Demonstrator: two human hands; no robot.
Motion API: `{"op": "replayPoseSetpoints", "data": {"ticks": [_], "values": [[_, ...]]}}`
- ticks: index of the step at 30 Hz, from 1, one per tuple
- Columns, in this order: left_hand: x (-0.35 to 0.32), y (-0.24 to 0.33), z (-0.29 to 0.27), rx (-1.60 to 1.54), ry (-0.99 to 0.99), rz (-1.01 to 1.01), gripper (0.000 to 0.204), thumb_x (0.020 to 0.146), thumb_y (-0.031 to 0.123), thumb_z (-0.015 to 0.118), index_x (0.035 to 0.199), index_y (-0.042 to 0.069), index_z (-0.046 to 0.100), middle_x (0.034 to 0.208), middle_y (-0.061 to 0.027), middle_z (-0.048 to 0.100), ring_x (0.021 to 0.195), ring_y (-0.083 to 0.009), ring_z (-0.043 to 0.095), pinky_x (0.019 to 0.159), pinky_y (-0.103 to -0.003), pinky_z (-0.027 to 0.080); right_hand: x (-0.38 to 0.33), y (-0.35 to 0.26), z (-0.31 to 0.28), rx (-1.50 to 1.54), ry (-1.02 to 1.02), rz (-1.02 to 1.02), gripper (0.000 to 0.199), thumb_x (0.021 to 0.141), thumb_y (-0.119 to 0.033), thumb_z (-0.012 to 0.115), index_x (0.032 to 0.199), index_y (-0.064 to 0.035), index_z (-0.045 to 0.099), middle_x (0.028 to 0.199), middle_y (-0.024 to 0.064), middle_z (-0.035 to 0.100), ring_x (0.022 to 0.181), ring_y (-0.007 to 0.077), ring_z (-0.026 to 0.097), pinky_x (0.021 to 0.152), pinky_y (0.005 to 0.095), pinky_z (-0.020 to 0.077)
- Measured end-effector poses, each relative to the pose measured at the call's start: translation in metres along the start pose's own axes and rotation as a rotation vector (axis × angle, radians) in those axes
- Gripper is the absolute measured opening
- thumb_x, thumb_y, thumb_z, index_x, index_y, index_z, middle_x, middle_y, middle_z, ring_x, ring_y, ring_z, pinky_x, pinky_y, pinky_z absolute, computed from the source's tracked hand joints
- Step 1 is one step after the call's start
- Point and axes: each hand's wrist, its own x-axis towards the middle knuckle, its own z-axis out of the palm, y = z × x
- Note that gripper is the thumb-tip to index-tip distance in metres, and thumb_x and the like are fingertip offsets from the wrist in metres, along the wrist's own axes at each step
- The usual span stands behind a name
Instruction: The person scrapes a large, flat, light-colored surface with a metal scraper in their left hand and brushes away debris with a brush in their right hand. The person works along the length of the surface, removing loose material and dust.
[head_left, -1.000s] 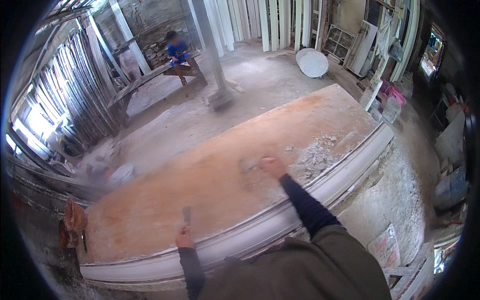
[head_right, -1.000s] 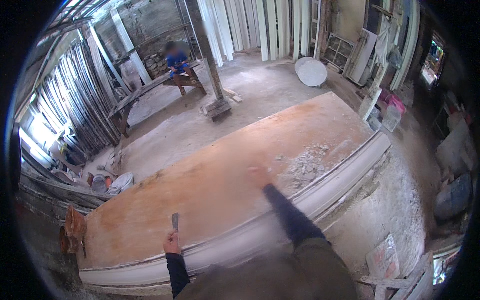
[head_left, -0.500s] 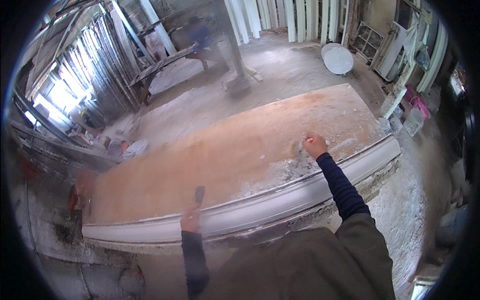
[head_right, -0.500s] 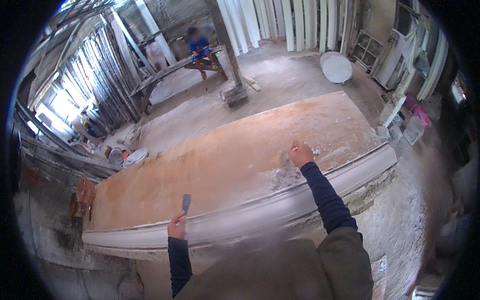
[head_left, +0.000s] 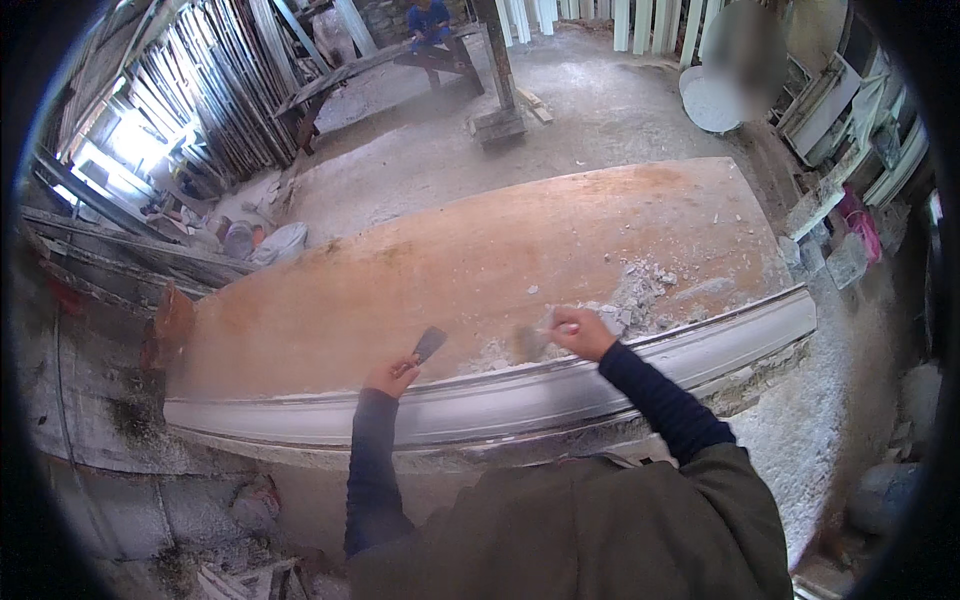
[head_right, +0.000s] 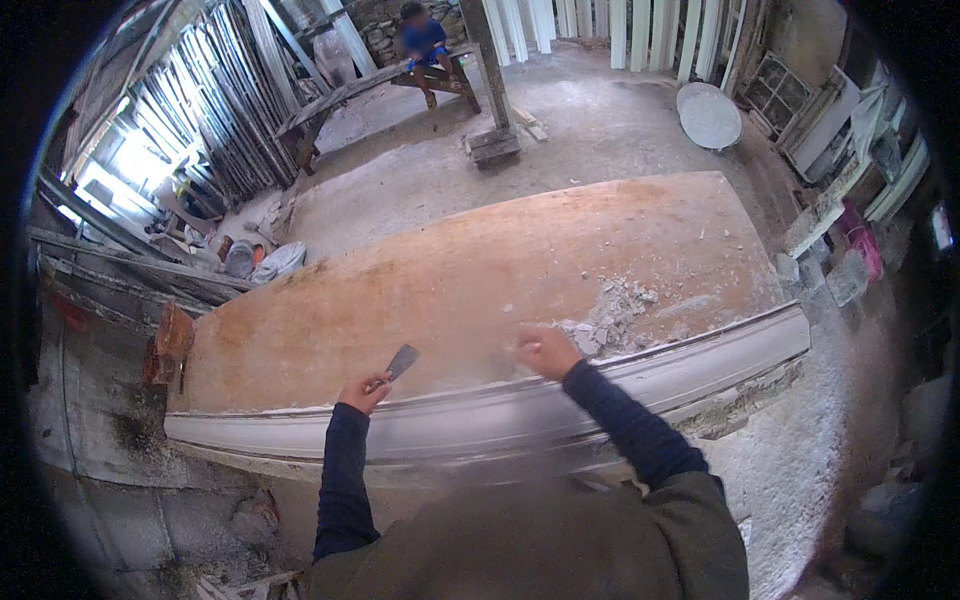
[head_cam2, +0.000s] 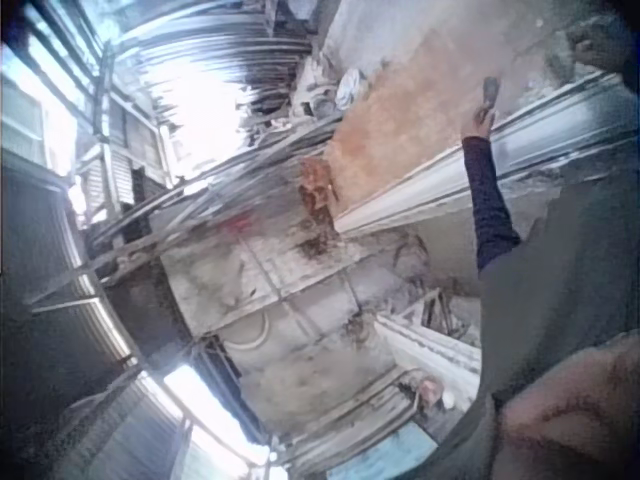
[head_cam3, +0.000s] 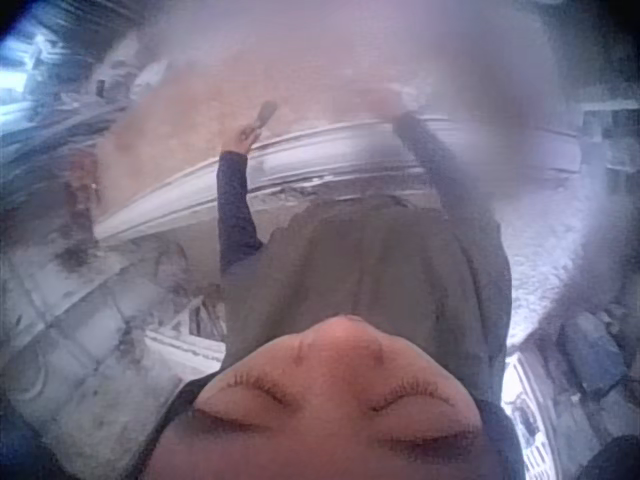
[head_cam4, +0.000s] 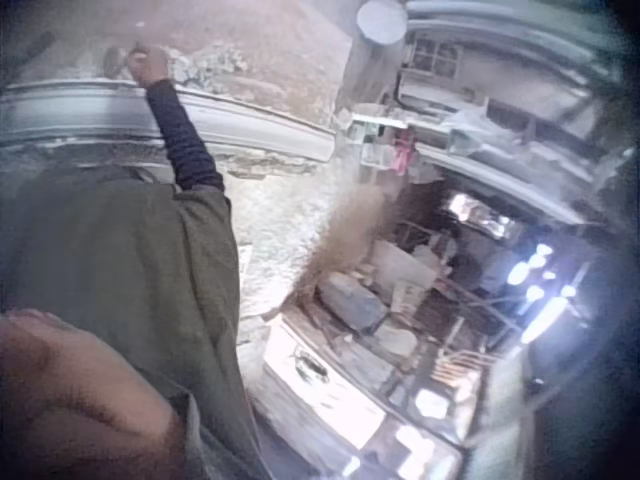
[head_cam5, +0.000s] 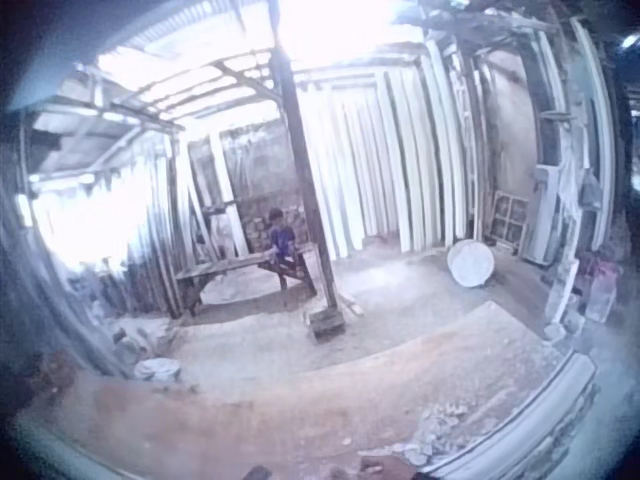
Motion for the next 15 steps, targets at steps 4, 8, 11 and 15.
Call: {"op": "replayPoseSetpoints", "data": {"ticks": [4,8,11,15], "values": [[0.012,0.02,-0.005,0.174,-0.164,0.031,0.035,0.079,0.017,0.062,0.111,0.005,0.056,0.106,-0.0103,0.06,0.103,-0.0177,0.055,0.085,-0.029,0.044,-0.014,-0.003,-0.096,-0.353,-0.009,0.068,0.015,0.068,-0.02,0.06,0.074,-0.0063,0.06,0.067,0.0145,0.06,0.061,0.0304,0.059,0.057,0.0356,0.0465],[0.015,0.015,-0.01,0.186,-0.099,0.121,0.042,0.076,0.023,0.066,0.115,0.012,0.055,0.101,-0.0112,0.061,0.097,-0.0196,0.057,0.081,-0.03,0.045,-0.019,-0.023,-0.12,-0.663,0.103,0.033,0.015,0.069,-0.019,0.06,0.071,-0.006,0.054,0.062,0.0138,0.057,0.061,0.0319,0.058,0.054,0.0385,0.0451],[0.014,0.002,-0.017,0.218,0.019,0.087,0.045,0.073,0.025,0.07,0.115,0.016,0.057,0.091,-0.0099,0.063,0.086,-0.0182,0.06,0.077,-0.029,0.045,0.0,-0.04,-0.081,-0.442,0.124,-0.038,0.017,0.072,-0.021,0.061,0.074,-0.0055,0.055,0.066,0.0137,0.058,0.063,0.0316,0.057,0.053,0.0384,0.0449],[0.008,0.0,-0.035,0.341,0.091,0.015,0.045,0.07,0.024,0.073,0.111,0.012,0.058,0.089,-0.0096,0.063,0.084,-0.0166,0.059,0.075,-0.029,0.046,0.043,-0.017,0.066,-0.064,0.099,-0.302,0.014,0.074,-0.015,0.063,0.083,-0.0031,0.06,0.075,0.0118,0.061,0.07,0.0174,0.06,0.064,0.0313,0.048]]}}
